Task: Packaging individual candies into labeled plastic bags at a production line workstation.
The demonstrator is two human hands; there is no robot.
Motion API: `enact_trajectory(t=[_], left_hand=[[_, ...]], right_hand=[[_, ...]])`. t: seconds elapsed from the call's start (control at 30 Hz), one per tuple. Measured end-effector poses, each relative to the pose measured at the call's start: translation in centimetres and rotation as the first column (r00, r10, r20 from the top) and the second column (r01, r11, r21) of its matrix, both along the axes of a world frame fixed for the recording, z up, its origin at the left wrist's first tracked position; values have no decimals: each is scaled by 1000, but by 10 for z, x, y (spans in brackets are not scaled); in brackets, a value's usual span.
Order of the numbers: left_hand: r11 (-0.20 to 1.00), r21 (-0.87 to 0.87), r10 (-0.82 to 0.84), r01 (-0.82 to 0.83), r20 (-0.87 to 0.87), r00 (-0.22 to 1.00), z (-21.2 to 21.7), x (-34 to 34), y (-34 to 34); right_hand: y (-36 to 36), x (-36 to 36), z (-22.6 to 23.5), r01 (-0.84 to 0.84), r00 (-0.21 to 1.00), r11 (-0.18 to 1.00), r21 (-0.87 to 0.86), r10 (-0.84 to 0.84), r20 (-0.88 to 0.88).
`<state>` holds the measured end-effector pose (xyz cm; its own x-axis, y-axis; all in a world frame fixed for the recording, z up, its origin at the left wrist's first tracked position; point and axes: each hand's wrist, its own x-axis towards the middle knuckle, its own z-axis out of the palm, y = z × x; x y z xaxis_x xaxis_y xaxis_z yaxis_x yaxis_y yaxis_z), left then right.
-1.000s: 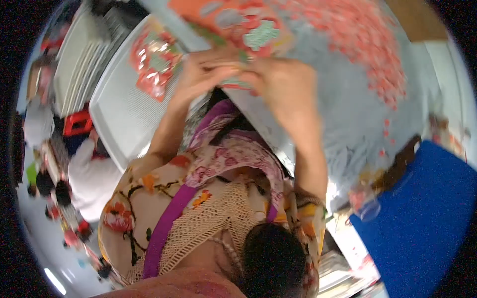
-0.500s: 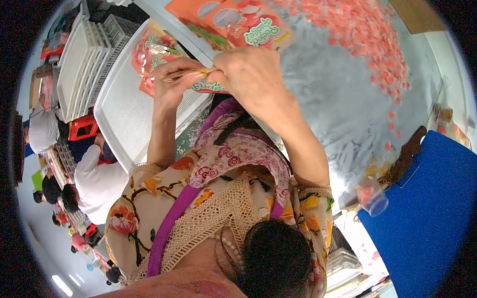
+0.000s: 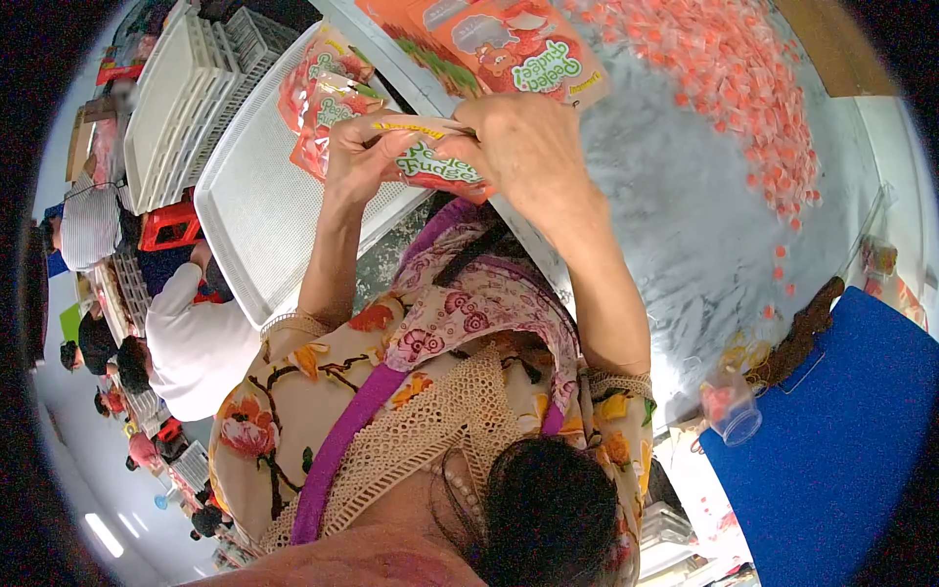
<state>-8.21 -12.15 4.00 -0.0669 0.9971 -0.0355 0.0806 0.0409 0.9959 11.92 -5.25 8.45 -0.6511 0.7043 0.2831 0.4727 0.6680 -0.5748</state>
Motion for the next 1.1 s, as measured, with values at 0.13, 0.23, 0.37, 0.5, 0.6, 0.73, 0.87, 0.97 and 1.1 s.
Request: enact_trajectory(t=[0.13,0.23,0.37,0.5,0.6,0.73,0.87,0.97,1.1], left_hand=[[971,236,-21,39,-79,997,-7,1,1],[976,213,-9,43,-159,987,-7,3,1],[954,299,51,-16,-110,993,-1,7,-2],[957,290,-3,18,-51,999,0,-14,-12],[980,198,9,5,-71,997,-3,-36,-20],[993,114,32,-6,-223,974,-17,-57,-22],[998,-31,35,-52,-418,908,-27,-97,-30],[952,-196,136,-237,-423,896,-23,-108,-22],[910,-340,114,-237,-343,932,-63,-159,0]], right_hand=[[-3,-2,3,-11,999,1000,-24,12,39],[-4,-4,-4,-32,999,996,-83,32,0],[-10,-13,-9,-15,994,1000,-10,14,-110],[-11,-13,-7,-132,970,991,14,132,-202],[-9,1,-24,-167,985,981,-102,162,-56],[-26,-26,-67,-120,985,971,-208,90,-149],[-26,-45,-98,-184,982,952,-246,165,-95],[4,27,-92,-49,916,958,-281,-69,-395],[68,255,-138,656,595,705,-271,-703,-389]])
